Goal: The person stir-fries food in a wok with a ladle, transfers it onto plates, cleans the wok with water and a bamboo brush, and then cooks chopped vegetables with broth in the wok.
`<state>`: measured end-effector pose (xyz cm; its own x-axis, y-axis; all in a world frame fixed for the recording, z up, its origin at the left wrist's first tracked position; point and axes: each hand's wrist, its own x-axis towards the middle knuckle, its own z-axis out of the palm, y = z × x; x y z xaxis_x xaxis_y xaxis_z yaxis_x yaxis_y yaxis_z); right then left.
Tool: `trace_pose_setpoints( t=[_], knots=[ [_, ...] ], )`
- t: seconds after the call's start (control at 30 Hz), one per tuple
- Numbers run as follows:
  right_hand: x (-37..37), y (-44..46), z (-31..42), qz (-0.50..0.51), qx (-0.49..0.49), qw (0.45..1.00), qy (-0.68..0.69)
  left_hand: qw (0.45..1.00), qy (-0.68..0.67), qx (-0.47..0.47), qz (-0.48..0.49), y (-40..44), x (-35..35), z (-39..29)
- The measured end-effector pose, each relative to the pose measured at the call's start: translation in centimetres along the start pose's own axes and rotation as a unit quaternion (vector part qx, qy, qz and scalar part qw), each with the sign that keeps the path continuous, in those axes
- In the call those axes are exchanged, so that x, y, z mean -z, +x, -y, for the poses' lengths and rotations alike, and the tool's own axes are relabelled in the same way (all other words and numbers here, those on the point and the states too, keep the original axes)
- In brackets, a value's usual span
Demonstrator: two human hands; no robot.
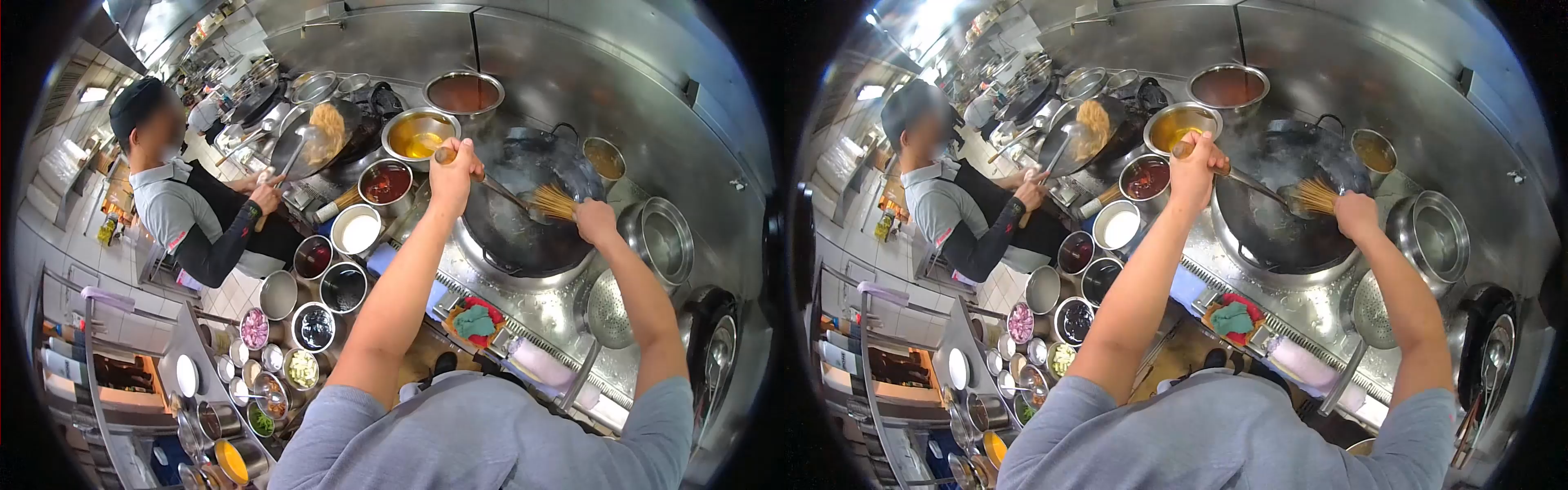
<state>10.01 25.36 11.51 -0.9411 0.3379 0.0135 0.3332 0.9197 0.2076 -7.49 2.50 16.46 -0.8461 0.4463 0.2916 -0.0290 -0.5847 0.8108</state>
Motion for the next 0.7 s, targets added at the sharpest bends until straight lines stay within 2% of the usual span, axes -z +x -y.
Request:
trace_pose_setpoints(
  t=[0.07,0.13,0.27,0.37,0.43,0.5,0.57,0.63,0.7],
  knots=[
    [0.8,-1.0,0.3,-0.025,0.027,0.999,-0.001,0.999,-0.034,0.024,-0.016,1.4,-0.6,0.2],
    [1.0,-1.7,1.3,-0.029,0.068,0.997,0.014,1.0,-0.008,0.017,-0.022,2.2,-0.9,0.2],
    [-0.8,1.1,-3.0,-0.013,0.018,1.0,-0.021,0.998,0.03,0.028,-0.038,2.9,-1.7,-0.2],
    [1.4,-1.9,-1.6,-0.052,0.085,0.993,0.059,0.997,0.051,0.028,-0.06,3.3,-2.5,-0.8],
    [-0.8,-1.7,-1.8,-0.025,0.069,0.994,0.08,0.998,0.057,-0.002,-0.031,3.7,-2.7,-0.3],
    [-1.9,0.4,-3.6,-0.013,-0.001,0.997,0.082,0.996,0.072,0.027,-0.049,3.6,-3.7,-0.6],
    [-1.6,0.3,-3.2,-0.036,0.026,0.998,0.035,0.996,0.084,0.016,-0.037,3.7,-4.3,-0.8],
    [-0.2,-1.6,-1.7,-0.042,0.065,0.992,0.104,0.995,0.096,-0.004,-0.021,4.4,-4.3,-0.4],
    [-2.2,-0.7,-2.0,-0.047,0.057,0.991,0.11,0.994,0.099,0.007,-0.039,4.5,-4.6,-0.6]
  ],
)
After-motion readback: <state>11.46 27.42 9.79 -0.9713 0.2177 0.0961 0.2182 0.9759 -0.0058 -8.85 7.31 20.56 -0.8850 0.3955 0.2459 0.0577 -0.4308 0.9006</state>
